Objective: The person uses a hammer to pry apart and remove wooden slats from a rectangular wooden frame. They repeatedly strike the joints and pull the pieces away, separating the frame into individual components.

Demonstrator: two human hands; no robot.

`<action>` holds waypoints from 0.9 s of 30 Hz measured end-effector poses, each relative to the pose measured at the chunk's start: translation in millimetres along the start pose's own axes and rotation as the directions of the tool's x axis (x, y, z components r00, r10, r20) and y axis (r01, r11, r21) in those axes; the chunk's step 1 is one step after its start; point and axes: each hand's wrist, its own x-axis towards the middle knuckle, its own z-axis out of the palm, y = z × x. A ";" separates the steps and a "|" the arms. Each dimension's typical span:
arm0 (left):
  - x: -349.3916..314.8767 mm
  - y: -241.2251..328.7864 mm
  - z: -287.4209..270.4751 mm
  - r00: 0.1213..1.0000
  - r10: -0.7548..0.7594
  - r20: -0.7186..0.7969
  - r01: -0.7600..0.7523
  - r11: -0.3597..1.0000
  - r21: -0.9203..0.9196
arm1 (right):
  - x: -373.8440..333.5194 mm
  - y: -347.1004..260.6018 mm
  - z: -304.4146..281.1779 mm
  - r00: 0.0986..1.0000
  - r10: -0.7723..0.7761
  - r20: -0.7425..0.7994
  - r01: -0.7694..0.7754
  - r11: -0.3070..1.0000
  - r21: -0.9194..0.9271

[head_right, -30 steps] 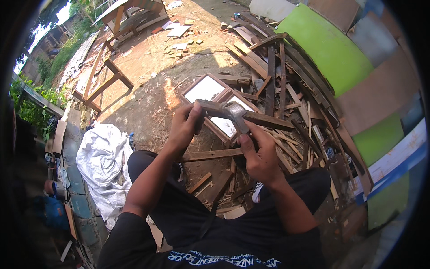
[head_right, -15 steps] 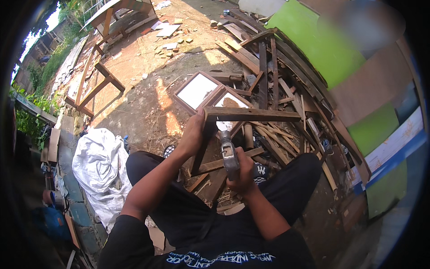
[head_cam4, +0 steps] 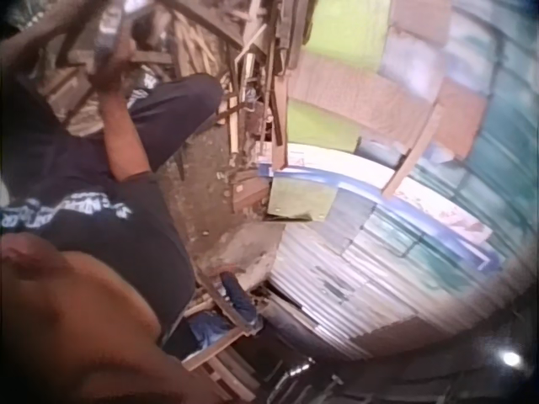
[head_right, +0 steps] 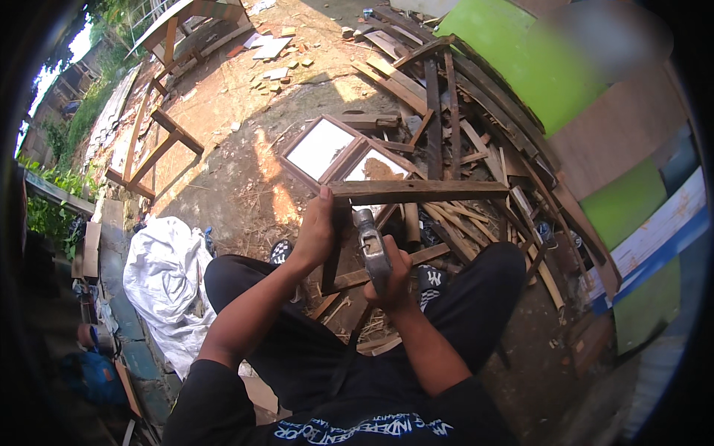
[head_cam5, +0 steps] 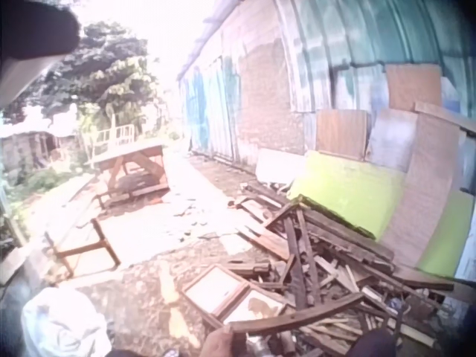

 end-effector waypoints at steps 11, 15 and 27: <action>2.6 -1.0 7.0 0.989 0.106 -0.099 -0.093 0.988 0.120 | 35.1 -32.1 -3.5 0.998 -0.045 -0.039 0.045 0.999 0.009; 6.6 -2.2 1.7 0.992 0.048 -0.117 -0.034 0.992 0.122 | 34.6 -41.6 -9.9 0.978 -0.188 -0.088 0.196 0.976 0.091; 8.8 -3.0 10.7 0.984 0.049 -0.169 -0.032 0.994 0.105 | 48.4 -46.1 -3.8 0.999 0.009 -0.047 -0.009 1.000 -0.016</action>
